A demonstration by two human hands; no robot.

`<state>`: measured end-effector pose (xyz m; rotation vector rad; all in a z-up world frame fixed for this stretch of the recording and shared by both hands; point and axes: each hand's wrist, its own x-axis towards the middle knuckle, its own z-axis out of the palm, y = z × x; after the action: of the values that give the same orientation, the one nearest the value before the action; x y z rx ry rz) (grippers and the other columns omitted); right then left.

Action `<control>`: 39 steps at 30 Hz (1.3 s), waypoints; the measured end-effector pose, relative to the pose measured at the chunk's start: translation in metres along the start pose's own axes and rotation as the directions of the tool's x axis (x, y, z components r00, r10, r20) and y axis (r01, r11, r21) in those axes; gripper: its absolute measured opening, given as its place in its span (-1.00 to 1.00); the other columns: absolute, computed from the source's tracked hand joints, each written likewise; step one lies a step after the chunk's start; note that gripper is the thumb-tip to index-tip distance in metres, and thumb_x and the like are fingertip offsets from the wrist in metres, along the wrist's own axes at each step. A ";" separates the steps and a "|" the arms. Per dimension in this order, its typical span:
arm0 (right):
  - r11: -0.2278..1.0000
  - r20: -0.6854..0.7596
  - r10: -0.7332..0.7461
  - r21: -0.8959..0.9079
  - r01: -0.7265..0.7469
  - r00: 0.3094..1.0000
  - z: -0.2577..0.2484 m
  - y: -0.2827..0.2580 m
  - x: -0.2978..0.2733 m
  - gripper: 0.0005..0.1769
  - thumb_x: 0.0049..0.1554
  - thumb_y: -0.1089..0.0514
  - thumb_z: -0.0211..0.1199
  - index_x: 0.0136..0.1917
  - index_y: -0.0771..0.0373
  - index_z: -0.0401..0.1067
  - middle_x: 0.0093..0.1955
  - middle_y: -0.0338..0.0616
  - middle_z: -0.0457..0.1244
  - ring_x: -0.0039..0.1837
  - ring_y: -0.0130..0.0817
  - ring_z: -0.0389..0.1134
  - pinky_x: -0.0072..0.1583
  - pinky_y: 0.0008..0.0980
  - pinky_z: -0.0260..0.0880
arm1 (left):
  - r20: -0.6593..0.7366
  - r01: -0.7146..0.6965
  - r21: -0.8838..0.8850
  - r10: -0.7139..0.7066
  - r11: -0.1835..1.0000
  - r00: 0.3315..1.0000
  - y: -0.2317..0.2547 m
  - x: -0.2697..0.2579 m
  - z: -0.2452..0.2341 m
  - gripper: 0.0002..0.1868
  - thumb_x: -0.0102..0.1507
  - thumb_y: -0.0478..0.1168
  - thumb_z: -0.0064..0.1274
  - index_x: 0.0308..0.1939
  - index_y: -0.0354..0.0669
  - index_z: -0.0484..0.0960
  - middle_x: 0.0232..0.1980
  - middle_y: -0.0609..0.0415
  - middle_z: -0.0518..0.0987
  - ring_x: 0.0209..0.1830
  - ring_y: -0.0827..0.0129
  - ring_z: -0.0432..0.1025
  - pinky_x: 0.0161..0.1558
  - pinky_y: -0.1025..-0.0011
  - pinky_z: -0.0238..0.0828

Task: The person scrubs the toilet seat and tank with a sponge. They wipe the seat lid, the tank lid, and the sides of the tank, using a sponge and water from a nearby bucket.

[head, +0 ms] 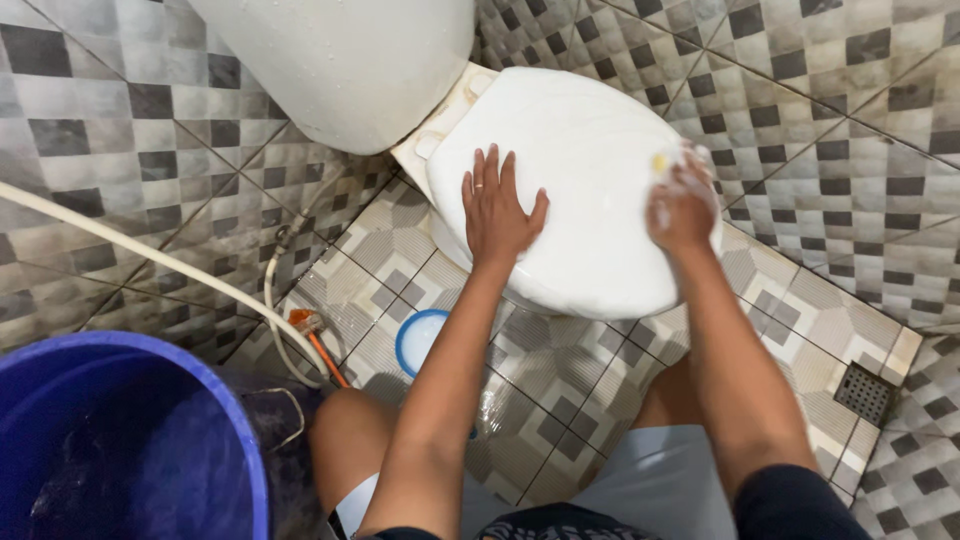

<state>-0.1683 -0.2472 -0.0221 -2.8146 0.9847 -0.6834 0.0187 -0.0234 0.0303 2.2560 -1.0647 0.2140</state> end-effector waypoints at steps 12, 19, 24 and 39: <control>0.978 -0.045 0.167 0.136 -0.160 0.985 0.019 0.055 0.007 -0.49 0.37 0.04 -0.02 0.36 0.52 0.36 0.43 0.37 0.18 0.40 0.18 0.25 0.32 -0.03 0.33 | 0.184 -0.137 0.123 0.113 0.983 0.976 -0.001 0.007 0.005 -0.18 0.25 0.28 -0.02 0.51 0.03 0.30 0.64 -0.09 0.05 0.66 -0.03 -0.22 0.55 -0.07 -0.43; 0.753 0.003 0.526 0.463 -0.467 0.850 0.038 0.096 -0.050 -0.59 0.40 0.02 0.02 0.01 0.45 0.44 -0.14 0.25 0.35 -0.08 0.12 0.42 -0.06 -0.06 0.38 | 0.199 -0.136 0.102 0.114 0.985 0.973 0.001 0.006 0.002 -0.19 0.25 0.27 -0.02 0.50 0.01 0.33 0.65 -0.07 0.05 0.68 -0.02 -0.21 0.57 -0.06 -0.41; 0.857 -0.185 0.456 0.356 -0.373 0.870 0.012 0.047 -0.106 -0.61 0.34 0.09 0.03 0.06 0.55 0.40 -0.07 0.32 0.34 0.05 0.18 0.38 0.14 0.00 0.34 | 0.192 -0.130 0.109 0.107 0.986 0.975 0.002 0.004 0.005 -0.18 0.25 0.24 -0.02 0.51 -0.06 0.32 0.63 -0.11 0.08 0.66 -0.02 -0.17 0.56 -0.04 -0.39; 0.971 0.024 0.169 0.169 -0.171 0.985 0.046 0.056 0.096 -0.58 0.37 -0.11 -0.04 0.18 0.27 0.38 0.13 0.28 0.31 0.17 0.34 0.30 0.15 0.20 0.30 | -0.237 0.079 -0.147 -0.113 0.986 0.965 -0.003 -0.009 0.004 -0.55 0.27 -0.12 0.03 0.14 -0.38 0.56 0.47 -0.21 0.38 0.58 -0.04 0.17 0.56 0.04 0.01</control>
<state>-0.1135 -0.3527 -0.0387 -2.5497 1.0935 -0.6963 0.0147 -0.0181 0.0221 2.0884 -0.8133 0.3577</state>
